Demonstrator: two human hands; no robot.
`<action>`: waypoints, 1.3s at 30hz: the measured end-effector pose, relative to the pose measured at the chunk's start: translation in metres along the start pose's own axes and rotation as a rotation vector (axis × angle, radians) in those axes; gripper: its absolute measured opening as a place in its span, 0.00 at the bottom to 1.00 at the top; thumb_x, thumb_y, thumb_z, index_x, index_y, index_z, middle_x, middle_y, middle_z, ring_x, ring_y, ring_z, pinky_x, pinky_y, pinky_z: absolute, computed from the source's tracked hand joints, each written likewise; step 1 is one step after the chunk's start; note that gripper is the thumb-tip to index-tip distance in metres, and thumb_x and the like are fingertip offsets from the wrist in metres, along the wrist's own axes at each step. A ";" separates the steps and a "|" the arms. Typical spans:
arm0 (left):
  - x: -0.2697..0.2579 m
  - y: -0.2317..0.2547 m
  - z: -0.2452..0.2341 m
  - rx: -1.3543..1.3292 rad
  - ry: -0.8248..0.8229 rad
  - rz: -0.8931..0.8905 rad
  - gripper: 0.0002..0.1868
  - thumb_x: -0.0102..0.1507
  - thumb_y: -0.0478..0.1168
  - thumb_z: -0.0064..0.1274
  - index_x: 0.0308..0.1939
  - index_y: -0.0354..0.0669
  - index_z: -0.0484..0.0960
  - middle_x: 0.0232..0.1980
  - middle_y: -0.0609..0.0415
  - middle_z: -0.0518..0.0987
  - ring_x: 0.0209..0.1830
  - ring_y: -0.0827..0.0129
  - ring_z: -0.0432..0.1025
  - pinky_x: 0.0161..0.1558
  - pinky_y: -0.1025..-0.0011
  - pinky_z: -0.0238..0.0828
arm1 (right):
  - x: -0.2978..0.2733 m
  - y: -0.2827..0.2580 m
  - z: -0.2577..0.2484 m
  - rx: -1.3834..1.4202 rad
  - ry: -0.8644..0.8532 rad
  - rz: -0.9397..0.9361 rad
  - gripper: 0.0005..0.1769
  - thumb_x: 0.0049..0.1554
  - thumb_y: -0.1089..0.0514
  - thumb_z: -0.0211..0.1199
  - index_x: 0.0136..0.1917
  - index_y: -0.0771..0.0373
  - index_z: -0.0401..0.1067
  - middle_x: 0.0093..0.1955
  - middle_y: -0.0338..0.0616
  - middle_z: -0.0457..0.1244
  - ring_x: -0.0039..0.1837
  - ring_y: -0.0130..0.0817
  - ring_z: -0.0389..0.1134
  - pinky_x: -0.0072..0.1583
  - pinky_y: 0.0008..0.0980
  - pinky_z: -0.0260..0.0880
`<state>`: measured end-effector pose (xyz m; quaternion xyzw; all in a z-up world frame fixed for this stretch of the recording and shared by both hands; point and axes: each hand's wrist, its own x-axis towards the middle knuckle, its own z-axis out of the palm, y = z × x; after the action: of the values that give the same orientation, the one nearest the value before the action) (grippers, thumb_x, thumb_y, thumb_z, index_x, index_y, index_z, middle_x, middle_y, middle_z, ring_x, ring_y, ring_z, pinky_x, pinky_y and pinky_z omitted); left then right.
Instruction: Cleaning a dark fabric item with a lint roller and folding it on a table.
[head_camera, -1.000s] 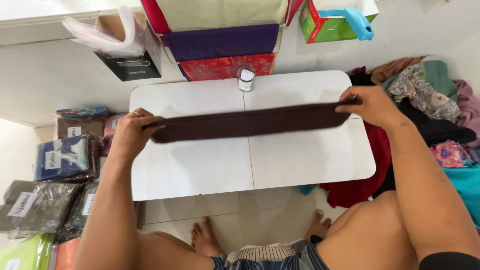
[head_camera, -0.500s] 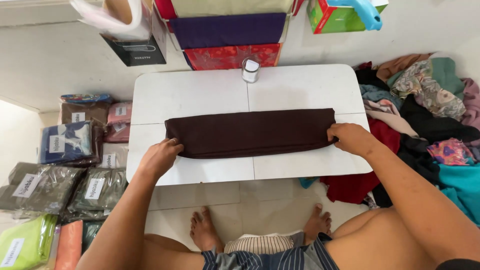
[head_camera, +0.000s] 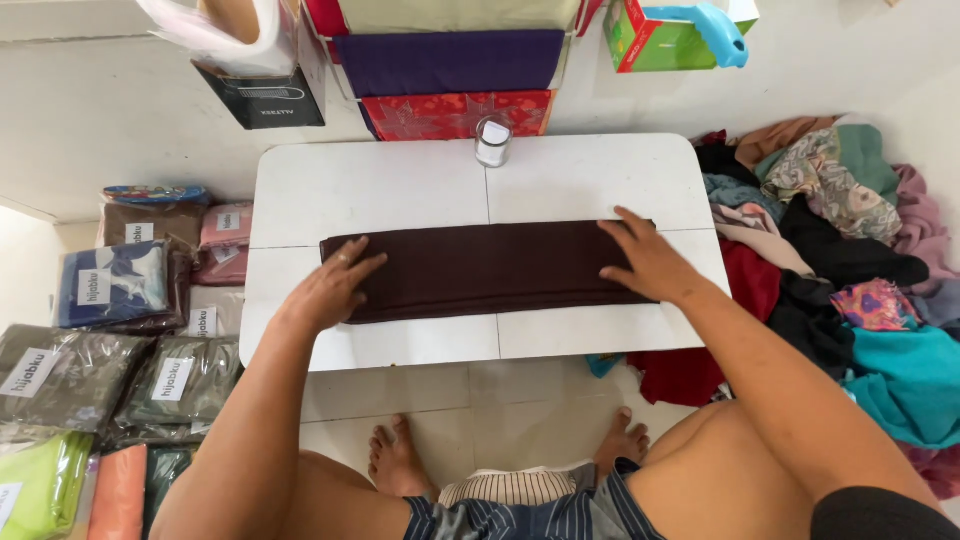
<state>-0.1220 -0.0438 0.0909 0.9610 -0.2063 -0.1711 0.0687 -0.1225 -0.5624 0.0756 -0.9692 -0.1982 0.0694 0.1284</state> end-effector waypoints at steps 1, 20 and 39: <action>0.003 -0.006 0.008 -0.001 0.005 0.000 0.38 0.62 0.35 0.59 0.75 0.58 0.65 0.82 0.44 0.56 0.81 0.50 0.51 0.77 0.55 0.55 | 0.000 0.007 0.010 -0.005 0.002 -0.001 0.45 0.55 0.44 0.67 0.80 0.54 0.53 0.79 0.61 0.47 0.79 0.61 0.51 0.75 0.55 0.58; 0.032 0.039 -0.070 0.109 -0.158 -0.085 0.31 0.65 0.57 0.53 0.72 0.71 0.68 0.75 0.60 0.68 0.77 0.65 0.61 0.74 0.49 0.56 | 0.019 -0.053 -0.108 -0.251 0.356 0.042 0.35 0.57 0.31 0.58 0.71 0.49 0.63 0.65 0.43 0.59 0.66 0.46 0.59 0.67 0.47 0.55; 0.116 0.157 -0.013 0.489 -0.092 0.543 0.37 0.72 0.57 0.39 0.81 0.49 0.48 0.82 0.47 0.50 0.83 0.57 0.45 0.78 0.48 0.42 | 0.010 -0.088 -0.202 -0.227 0.793 0.182 0.25 0.65 0.60 0.47 0.75 0.56 0.57 0.46 0.52 0.55 0.36 0.68 0.69 0.38 0.58 0.72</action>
<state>-0.0767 -0.2338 0.1000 0.8506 -0.4914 -0.1354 -0.1294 -0.1087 -0.5249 0.2924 -0.9424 -0.0534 -0.3202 0.0806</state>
